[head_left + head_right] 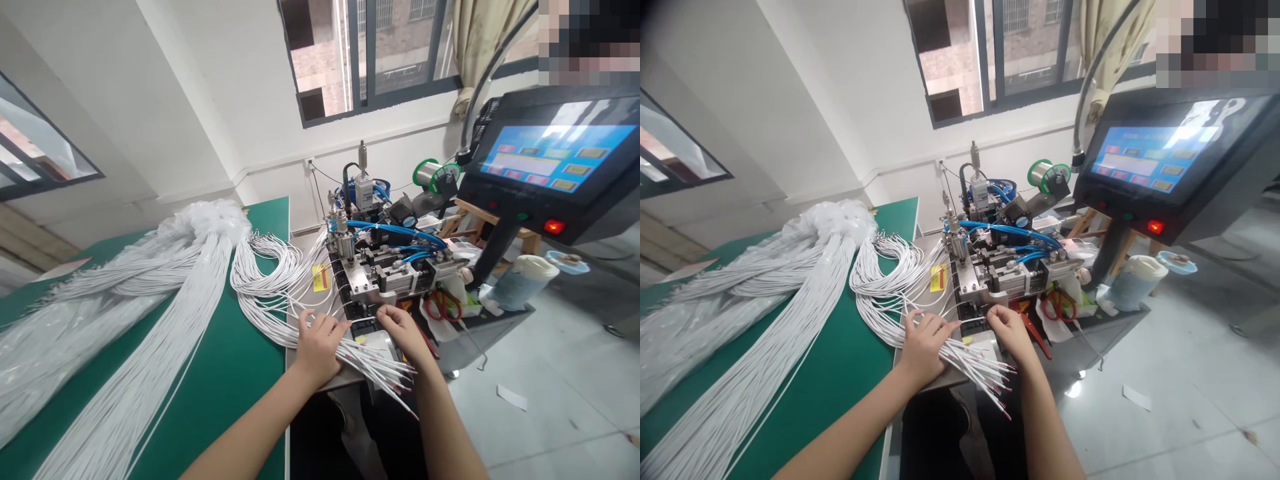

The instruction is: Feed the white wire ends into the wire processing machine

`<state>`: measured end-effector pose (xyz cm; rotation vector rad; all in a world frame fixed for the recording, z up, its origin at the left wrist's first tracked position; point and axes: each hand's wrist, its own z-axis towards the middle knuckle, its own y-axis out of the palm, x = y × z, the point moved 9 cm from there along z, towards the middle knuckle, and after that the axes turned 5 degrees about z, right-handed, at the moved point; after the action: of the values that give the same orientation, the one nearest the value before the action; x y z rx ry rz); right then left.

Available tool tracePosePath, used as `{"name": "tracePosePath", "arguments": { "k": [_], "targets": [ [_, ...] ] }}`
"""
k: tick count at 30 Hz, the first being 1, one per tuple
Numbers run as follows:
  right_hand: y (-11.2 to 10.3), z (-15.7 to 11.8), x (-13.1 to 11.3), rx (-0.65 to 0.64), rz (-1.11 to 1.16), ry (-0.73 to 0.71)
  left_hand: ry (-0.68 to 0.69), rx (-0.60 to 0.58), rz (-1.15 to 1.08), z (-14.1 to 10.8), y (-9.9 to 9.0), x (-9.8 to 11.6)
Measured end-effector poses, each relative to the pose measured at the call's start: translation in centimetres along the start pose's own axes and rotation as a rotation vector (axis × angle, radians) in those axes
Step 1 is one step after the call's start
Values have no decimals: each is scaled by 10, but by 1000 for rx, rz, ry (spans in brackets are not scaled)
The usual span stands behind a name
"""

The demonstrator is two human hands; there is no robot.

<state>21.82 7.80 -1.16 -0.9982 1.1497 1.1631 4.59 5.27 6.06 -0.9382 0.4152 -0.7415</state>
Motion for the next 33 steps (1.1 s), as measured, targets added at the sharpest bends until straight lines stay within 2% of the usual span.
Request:
{"name": "tracePosePath", "arguments": {
  "k": [8, 16, 21, 24, 28, 30, 33],
  "targets": [
    [5, 0, 17, -29, 187, 147, 4, -17, 2, 1, 1, 1],
    [-5, -8, 20, 52, 174, 101, -29, -47, -10, -1, 5, -3],
    [-18, -12, 19, 124, 145, 53, -84, -62, 13, -1, 7, -8],
    [-21, -15, 11, 131, 119, 43, -73, -30, 42, -1, 4, -7],
    [-21, -23, -11, 118, 25, -9, -36, 27, 26, -2, 0, -4],
    [-18, -26, -24, 74, -41, -53, -18, 68, 0, -2, -4, -3],
    [-6, -30, -45, -65, -131, -169, 8, 106, -44, -3, -8, -1]
  ]
}}
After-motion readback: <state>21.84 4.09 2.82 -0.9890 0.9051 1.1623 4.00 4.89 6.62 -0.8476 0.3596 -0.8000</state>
